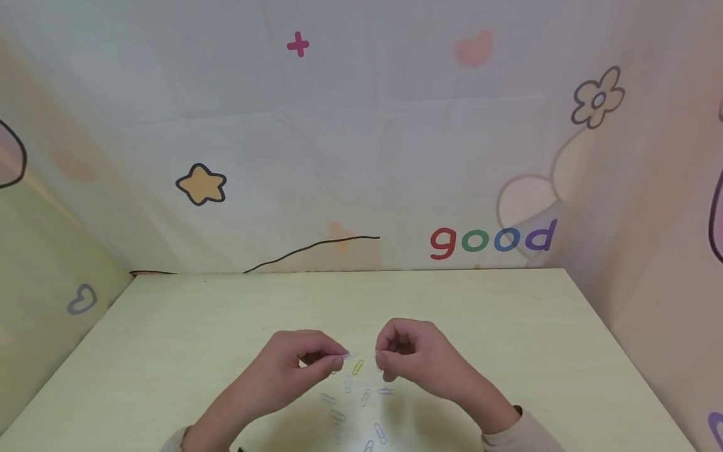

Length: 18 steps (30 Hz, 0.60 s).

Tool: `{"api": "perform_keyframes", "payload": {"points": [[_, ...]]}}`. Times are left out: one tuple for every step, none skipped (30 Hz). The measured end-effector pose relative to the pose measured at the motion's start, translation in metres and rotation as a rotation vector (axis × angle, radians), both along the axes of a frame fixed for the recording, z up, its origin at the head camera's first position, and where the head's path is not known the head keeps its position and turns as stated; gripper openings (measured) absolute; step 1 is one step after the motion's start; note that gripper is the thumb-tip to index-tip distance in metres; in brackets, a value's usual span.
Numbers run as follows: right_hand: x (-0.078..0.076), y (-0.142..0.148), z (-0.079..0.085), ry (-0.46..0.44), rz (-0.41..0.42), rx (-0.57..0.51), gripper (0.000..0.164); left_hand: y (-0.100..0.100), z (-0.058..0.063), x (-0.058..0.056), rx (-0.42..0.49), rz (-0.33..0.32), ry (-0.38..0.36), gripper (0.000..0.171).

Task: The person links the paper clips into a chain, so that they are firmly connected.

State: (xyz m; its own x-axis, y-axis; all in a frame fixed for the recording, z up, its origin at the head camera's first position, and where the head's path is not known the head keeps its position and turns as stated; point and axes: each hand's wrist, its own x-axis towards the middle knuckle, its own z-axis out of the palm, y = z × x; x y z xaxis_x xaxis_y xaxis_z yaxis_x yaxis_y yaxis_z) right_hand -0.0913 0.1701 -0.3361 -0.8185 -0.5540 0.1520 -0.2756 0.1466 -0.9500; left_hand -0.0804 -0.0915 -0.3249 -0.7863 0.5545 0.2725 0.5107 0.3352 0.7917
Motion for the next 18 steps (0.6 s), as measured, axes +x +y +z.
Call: {"api": "perform_keyframes", "payload": {"points": [[0.000,0.000,0.001,-0.008,0.011,-0.041,0.006,0.001,0.000,0.000,0.003,0.001,-0.001,0.009],[0.001,0.000,0.002,-0.020,0.022,-0.080,0.007,0.001,0.000,0.000,0.008,0.002,-0.001,0.009],[0.002,0.000,0.004,-0.031,0.032,-0.115,0.007,0.002,0.000,0.001,0.014,0.003,0.000,0.008],[0.003,0.000,0.005,-0.041,0.041,-0.145,0.007,0.003,0.001,0.001,0.019,0.006,0.000,0.008],[0.004,-0.001,0.006,-0.050,0.047,-0.169,0.007,0.004,0.001,0.001,0.025,0.010,0.002,0.008],[0.005,-0.001,0.007,-0.060,0.047,-0.182,0.006,0.005,0.001,0.001,0.031,0.014,0.007,0.008],[0.006,-0.002,0.007,-0.067,0.043,-0.186,0.006,0.006,0.001,0.001,0.037,0.017,0.014,0.008],[0.007,-0.003,0.008,-0.071,0.036,-0.187,0.006,0.007,0.002,0.002,0.045,0.020,0.019,0.008],[0.008,-0.004,0.009,-0.075,0.028,-0.185,0.006,0.007,0.002,0.002,0.053,0.022,0.024,0.008],[0.009,-0.004,0.010,-0.077,0.022,-0.184,0.007,0.008,0.002,0.003,0.060,0.023,0.027,0.008],[0.010,-0.005,0.011,-0.081,0.015,-0.184,0.007,0.009,0.002,0.004,0.068,0.021,0.031,0.009],[0.012,-0.006,0.012,-0.086,0.009,-0.185,0.007,0.010,0.002,0.004,0.075,0.020,0.032,0.009],[0.012,-0.007,0.012,-0.088,0.005,-0.190,0.007,0.011,0.002,0.005,0.081,0.019,0.034,0.010],[0.013,-0.008,0.012,-0.090,0.003,-0.196,0.007,0.012,0.002,0.005,0.085,0.017,0.035,0.011],[0.014,-0.008,0.013,-0.093,0.000,-0.201,0.007,0.013,0.002,0.006,0.087,0.016,0.038,0.011],[0.014,-0.009,0.013,-0.096,-0.001,-0.206,0.007,0.013,0.002,0.006,0.089,0.012,0.043,0.012],[0.015,-0.010,0.014,-0.098,-0.003,-0.210,0.007,0.014,0.002,0.006,0.090,0.009,0.048,0.013],[0.015,-0.011,0.014,-0.102,-0.007,-0.212,0.007,0.015,0.003,0.006,0.088,0.007,0.054,0.014]]}}
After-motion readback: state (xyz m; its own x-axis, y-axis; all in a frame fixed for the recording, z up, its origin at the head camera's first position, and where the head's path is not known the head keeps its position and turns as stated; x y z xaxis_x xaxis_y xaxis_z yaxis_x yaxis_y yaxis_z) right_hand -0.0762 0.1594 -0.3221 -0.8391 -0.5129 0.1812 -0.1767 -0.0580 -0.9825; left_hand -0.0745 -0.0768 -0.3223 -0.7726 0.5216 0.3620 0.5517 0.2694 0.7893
